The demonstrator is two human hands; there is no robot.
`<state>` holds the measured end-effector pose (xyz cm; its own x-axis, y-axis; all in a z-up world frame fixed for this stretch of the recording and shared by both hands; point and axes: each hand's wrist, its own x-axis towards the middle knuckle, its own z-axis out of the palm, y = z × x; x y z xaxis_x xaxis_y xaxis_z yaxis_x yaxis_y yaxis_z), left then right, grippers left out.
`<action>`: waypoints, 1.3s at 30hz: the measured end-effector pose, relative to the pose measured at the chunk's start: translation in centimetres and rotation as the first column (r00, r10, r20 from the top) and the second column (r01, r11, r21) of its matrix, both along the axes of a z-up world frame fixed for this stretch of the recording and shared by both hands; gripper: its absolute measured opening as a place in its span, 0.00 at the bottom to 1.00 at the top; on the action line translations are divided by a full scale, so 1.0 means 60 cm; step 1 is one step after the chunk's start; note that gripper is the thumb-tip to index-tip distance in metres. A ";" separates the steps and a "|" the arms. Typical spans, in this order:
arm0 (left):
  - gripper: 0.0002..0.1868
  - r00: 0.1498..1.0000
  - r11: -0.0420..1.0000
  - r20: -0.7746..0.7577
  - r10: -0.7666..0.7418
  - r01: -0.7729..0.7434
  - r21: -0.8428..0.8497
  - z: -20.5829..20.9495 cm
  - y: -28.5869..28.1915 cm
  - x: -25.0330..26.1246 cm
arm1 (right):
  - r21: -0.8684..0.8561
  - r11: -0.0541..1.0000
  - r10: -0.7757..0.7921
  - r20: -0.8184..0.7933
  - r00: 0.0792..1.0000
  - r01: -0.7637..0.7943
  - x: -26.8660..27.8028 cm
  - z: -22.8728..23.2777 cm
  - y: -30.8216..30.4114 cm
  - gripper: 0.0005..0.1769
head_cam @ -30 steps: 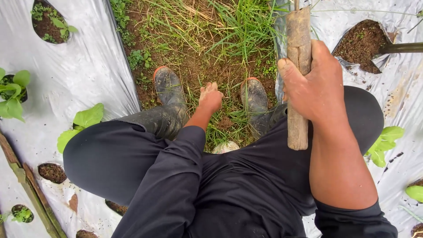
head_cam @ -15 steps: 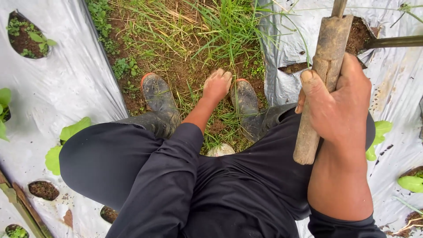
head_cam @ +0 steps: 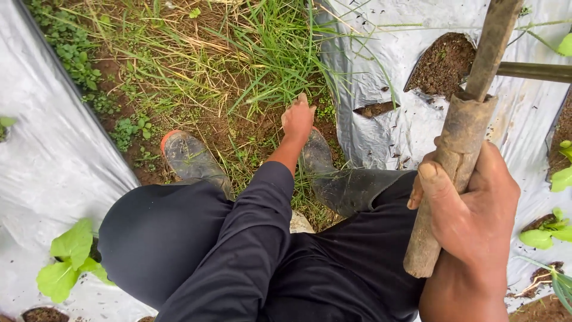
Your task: The person sits on the ground in a garden and uses a sickle to cut weeds growing between rows of plastic mulch. They then pull the cut weeds by hand and gather them into a pile.
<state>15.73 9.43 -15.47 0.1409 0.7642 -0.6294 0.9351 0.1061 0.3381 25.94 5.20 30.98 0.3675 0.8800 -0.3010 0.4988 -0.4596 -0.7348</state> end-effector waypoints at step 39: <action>0.10 0.740 0.866 0.512 0.436 -0.500 -0.013 -0.197 0.029 0.066 | -0.099 0.995 0.007 0.042 0.999 -0.003 0.005 -0.026 0.038 0.21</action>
